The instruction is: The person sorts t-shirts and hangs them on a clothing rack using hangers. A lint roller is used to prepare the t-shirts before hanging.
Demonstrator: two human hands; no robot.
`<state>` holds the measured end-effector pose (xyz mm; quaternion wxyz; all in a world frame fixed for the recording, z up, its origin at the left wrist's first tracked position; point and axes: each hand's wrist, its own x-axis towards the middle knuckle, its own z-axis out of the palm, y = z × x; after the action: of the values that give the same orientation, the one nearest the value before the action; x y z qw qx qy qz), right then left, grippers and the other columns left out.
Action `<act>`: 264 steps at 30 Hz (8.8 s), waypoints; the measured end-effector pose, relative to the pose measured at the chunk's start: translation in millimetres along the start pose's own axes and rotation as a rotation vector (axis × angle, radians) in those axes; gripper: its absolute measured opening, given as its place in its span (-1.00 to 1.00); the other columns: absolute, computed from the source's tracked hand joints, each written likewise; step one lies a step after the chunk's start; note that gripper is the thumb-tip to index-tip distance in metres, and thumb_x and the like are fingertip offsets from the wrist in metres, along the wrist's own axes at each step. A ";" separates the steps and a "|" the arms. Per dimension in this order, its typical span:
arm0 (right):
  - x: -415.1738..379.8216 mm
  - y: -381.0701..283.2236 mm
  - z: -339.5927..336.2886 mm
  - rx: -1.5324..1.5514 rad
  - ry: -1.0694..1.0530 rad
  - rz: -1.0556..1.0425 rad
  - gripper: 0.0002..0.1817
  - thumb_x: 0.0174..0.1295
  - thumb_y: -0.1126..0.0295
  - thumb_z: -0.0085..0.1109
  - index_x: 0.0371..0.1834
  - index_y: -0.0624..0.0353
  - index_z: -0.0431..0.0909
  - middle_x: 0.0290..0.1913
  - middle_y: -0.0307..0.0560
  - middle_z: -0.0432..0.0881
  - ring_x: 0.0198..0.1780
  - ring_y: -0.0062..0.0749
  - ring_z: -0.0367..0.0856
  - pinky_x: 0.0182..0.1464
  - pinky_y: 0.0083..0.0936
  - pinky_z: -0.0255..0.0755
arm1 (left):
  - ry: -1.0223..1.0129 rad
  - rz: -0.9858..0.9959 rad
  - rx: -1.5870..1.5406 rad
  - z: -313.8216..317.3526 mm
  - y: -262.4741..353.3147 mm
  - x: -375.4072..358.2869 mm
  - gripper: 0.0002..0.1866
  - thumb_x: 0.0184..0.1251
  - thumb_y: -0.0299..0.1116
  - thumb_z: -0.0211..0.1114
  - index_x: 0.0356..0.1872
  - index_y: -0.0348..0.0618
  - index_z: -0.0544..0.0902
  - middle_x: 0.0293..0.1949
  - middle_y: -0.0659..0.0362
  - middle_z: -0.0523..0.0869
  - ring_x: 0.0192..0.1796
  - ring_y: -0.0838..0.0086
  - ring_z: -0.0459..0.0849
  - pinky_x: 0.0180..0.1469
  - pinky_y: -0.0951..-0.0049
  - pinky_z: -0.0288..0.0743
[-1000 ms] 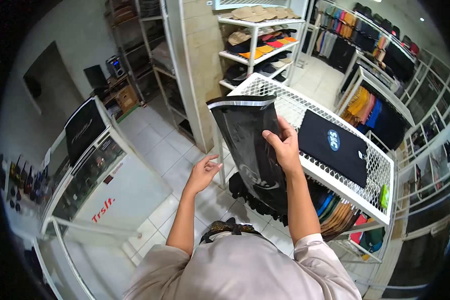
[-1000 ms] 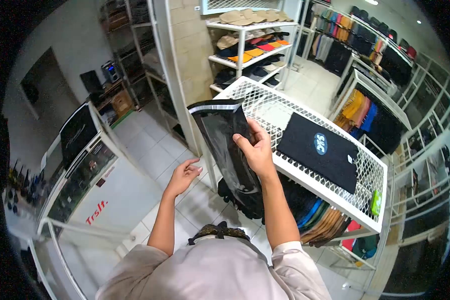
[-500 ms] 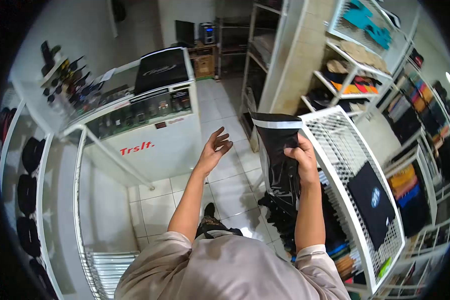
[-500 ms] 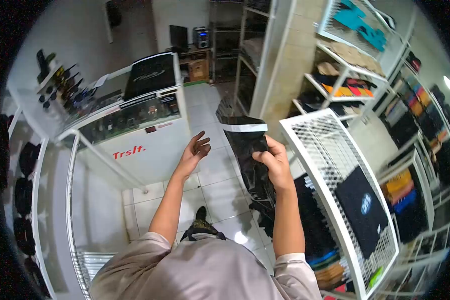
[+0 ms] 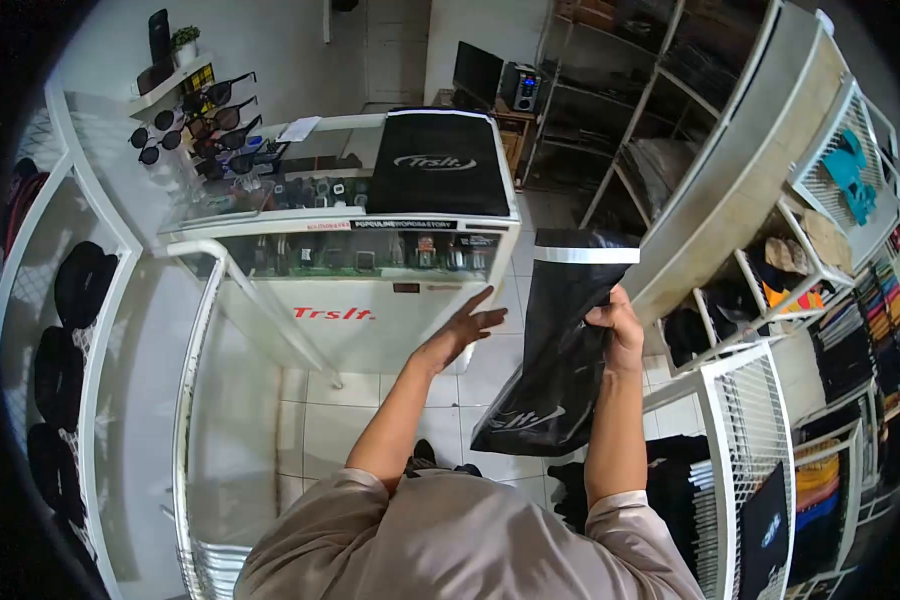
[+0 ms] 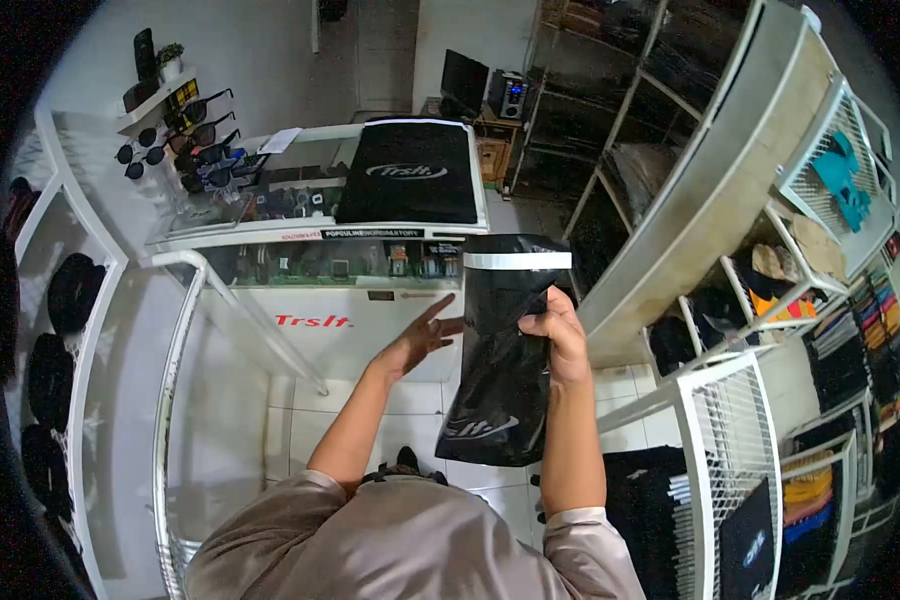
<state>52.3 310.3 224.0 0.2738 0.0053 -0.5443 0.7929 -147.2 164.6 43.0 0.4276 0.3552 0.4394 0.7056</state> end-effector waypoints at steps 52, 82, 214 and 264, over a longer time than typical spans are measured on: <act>564.2 258.6 -153.5 -1.253 0.413 0.089 -0.50 0.20 0.05 0.52 0.11 0.10 0.74 -0.06 0.15 0.83 0.03 0.01 0.80 0.14 -0.19 0.61 | 0.951 -0.006 1.268 -334.3 173.4 266.3 -0.50 0.26 -0.02 0.56 0.03 -0.17 0.71 -0.19 -0.02 0.79 -0.10 0.05 0.78 0.00 0.09 0.62; 296.4 206.6 -39.8 -1.807 0.112 0.232 -0.08 0.50 -0.39 -0.24 0.74 -0.03 0.07 0.72 0.26 0.01 0.72 0.17 -0.04 0.66 0.26 -0.23 | 0.413 -0.041 1.694 -207.8 140.3 154.0 -0.30 0.66 0.19 -0.03 0.65 0.07 0.28 0.67 -0.11 0.16 0.72 0.00 0.01 0.70 -0.08 -0.20; -556.0 -174.6 -238.2 -1.490 2.255 0.216 -0.81 0.26 0.37 0.29 -0.11 0.16 0.74 -0.28 0.03 0.75 -0.19 0.03 0.74 -0.07 -0.11 0.58 | -0.998 0.666 1.044 708.0 -139.7 120.8 -0.72 0.36 -0.24 0.40 -0.03 -0.16 0.80 -0.09 -0.05 0.78 -0.01 -0.03 0.76 0.07 0.03 0.59; -597.7 -249.0 -338.8 -0.883 1.815 0.464 -0.05 0.37 -0.30 0.18 0.50 0.37 0.38 -0.07 0.31 0.76 -0.28 -0.18 0.79 -0.20 -0.29 0.61 | -1.094 -0.205 0.805 706.8 -201.4 172.7 0.20 0.35 0.41 0.28 0.65 -0.41 0.06 -0.22 -0.13 0.77 -0.13 0.18 0.79 -0.09 0.34 0.65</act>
<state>768.0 411.9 117.0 0.3991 -0.8003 -0.3629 0.2617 465.4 596.4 134.1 0.4874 0.7483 0.4196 0.1623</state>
